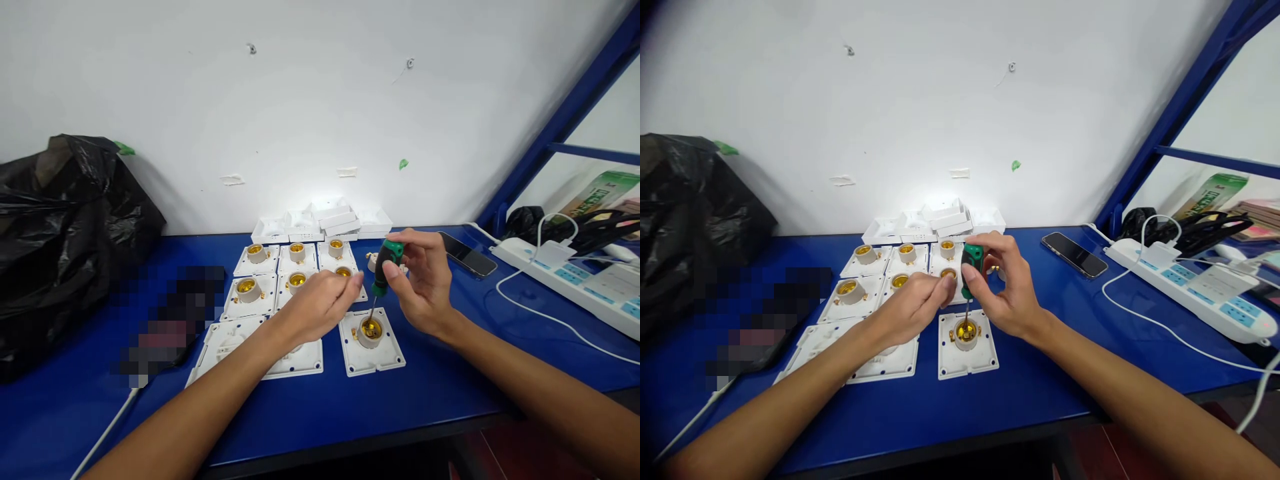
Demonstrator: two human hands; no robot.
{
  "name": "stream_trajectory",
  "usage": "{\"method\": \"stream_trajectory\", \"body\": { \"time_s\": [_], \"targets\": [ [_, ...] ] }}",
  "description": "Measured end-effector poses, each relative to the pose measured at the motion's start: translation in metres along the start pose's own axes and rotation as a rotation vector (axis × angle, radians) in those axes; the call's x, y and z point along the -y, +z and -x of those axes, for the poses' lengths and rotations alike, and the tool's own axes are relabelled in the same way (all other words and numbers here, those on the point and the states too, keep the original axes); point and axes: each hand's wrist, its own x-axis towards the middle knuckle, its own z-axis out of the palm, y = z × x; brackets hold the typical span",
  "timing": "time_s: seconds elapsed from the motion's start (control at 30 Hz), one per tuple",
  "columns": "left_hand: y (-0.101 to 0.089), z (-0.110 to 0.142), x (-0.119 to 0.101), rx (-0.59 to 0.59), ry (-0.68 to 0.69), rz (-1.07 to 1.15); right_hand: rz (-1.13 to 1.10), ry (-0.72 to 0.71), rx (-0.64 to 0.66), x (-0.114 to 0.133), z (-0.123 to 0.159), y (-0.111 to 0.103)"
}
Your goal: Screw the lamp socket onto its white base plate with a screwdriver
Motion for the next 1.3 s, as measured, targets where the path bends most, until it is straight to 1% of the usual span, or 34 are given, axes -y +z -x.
{"method": "stream_trajectory", "body": {
  "time_s": [0.03, 0.07, 0.1, 0.23, 0.3, 0.4, 0.6, 0.67, 0.77, 0.9, 0.97, 1.13, 1.2, 1.3],
  "targets": [
    [0.000, 0.000, -0.002, -0.059, -0.019, -0.018, 0.003, 0.017, 0.019, -0.001, 0.001, -0.001],
    [0.000, 0.000, -0.003, -0.094, -0.037, -0.048, 0.001, 0.033, 0.034, -0.002, 0.002, -0.001],
    [0.001, 0.000, -0.004, -0.100, -0.045, -0.086, 0.005, 0.036, 0.047, -0.002, 0.003, -0.002],
    [0.006, -0.002, -0.003, -0.011, -0.022, -0.209, 0.049, -0.050, 0.029, -0.003, 0.001, -0.002],
    [0.007, -0.002, 0.001, 0.003, 0.033, -0.194, 0.080, -0.079, 0.012, -0.002, -0.001, -0.002],
    [0.007, -0.002, 0.007, -0.001, 0.105, -0.159, 0.102, -0.080, 0.011, -0.002, -0.002, -0.002],
    [0.007, -0.002, 0.012, 0.068, 0.067, -0.260, 0.125, -0.045, 0.003, -0.002, -0.006, -0.009],
    [0.008, -0.002, 0.011, 0.079, 0.065, -0.288, 0.154, -0.060, 0.032, -0.001, -0.009, -0.013],
    [0.008, -0.002, 0.009, 0.101, 0.081, -0.297, 0.185, -0.075, 0.113, 0.001, -0.011, -0.016],
    [0.006, -0.001, 0.008, 0.177, 0.093, -0.268, 0.134, -0.050, 0.210, 0.002, -0.010, -0.016],
    [0.004, -0.001, 0.008, 0.204, 0.092, -0.227, 0.130, -0.051, 0.211, 0.002, -0.008, -0.015],
    [-0.001, -0.002, 0.007, 0.253, 0.076, -0.153, 0.198, -0.087, 0.129, 0.002, -0.007, -0.014],
    [-0.003, -0.003, 0.007, 0.262, 0.074, -0.143, 0.187, -0.085, 0.147, 0.004, -0.008, -0.014],
    [-0.004, -0.003, 0.006, 0.264, 0.067, -0.150, 0.117, -0.064, 0.229, 0.010, -0.009, -0.014]
  ]
}}
